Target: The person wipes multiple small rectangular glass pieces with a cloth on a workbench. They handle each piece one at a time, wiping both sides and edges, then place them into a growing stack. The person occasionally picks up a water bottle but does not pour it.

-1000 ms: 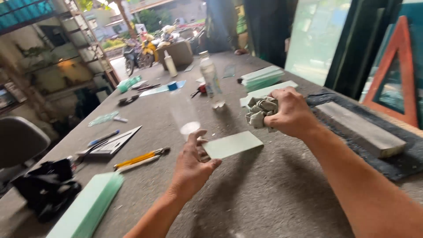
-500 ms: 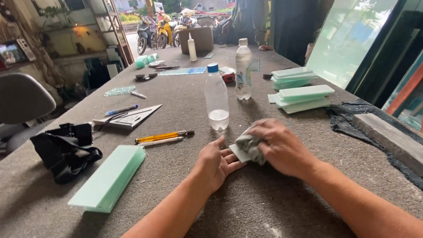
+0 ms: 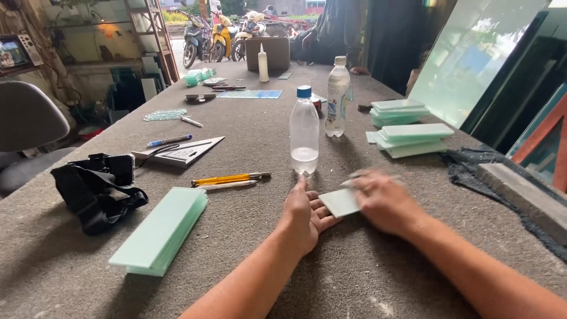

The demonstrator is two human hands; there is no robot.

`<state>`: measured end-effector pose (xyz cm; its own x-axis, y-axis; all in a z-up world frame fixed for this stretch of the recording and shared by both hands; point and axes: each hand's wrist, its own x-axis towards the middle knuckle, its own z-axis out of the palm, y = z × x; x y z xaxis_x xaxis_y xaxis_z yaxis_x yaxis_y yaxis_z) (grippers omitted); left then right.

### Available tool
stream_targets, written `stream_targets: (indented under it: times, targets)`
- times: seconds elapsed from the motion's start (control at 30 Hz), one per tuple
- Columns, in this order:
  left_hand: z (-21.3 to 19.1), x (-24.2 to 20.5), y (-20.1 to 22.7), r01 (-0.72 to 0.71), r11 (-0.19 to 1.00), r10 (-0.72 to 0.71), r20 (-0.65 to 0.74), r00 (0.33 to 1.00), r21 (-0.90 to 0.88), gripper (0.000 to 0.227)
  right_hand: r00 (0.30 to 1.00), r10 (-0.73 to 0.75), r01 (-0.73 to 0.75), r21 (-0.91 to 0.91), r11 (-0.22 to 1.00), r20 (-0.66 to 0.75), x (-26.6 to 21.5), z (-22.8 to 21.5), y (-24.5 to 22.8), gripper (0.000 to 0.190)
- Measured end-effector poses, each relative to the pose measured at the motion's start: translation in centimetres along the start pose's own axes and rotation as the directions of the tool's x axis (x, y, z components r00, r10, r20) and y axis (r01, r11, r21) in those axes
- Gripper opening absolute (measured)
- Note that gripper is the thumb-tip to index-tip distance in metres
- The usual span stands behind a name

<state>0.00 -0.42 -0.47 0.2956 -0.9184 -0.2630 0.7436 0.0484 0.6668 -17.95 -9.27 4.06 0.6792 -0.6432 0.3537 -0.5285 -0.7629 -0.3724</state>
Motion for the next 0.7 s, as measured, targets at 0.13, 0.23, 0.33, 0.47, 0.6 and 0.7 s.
stream_targets:
  times: [0.13,0.23,0.33,0.47,0.6,0.7]
  targets:
    - [0.1,0.0,-0.3,0.005,0.999,-0.006,-0.018,1.000,-0.045,0.105,0.965,-0.139,0.108,0.144,0.984,0.222,-2.4,-3.1,-7.5,0.042]
    - [-0.6,0.7,-0.5,-0.007,1.000,0.008,0.029,1.000,-0.024,0.111,0.974,-0.185,0.161,0.169,0.972,0.133,-0.7,-1.2,-0.7,0.041]
    - [-0.8,0.7,-0.1,0.002,0.999,-0.001,0.023,1.000,-0.046,0.108,1.000,0.023,-0.022,-0.043,0.999,0.017,1.3,0.8,4.7,0.043]
    - [0.9,-0.8,0.5,0.020,0.998,-0.020,-0.009,1.000,-0.066,0.116,0.986,-0.108,0.107,0.013,0.994,0.128,-2.0,-1.4,-4.5,0.046]
    - [0.9,-1.0,0.5,0.014,0.994,-0.016,-0.016,1.000,-0.107,0.109,0.962,-0.222,0.205,0.119,0.972,0.159,-1.6,-2.3,-2.3,0.045]
    - [0.2,-0.3,0.3,0.001,0.992,-0.004,-0.018,1.000,-0.130,0.106,0.990,0.142,-0.137,-0.167,0.976,0.015,2.0,0.9,6.8,0.045]
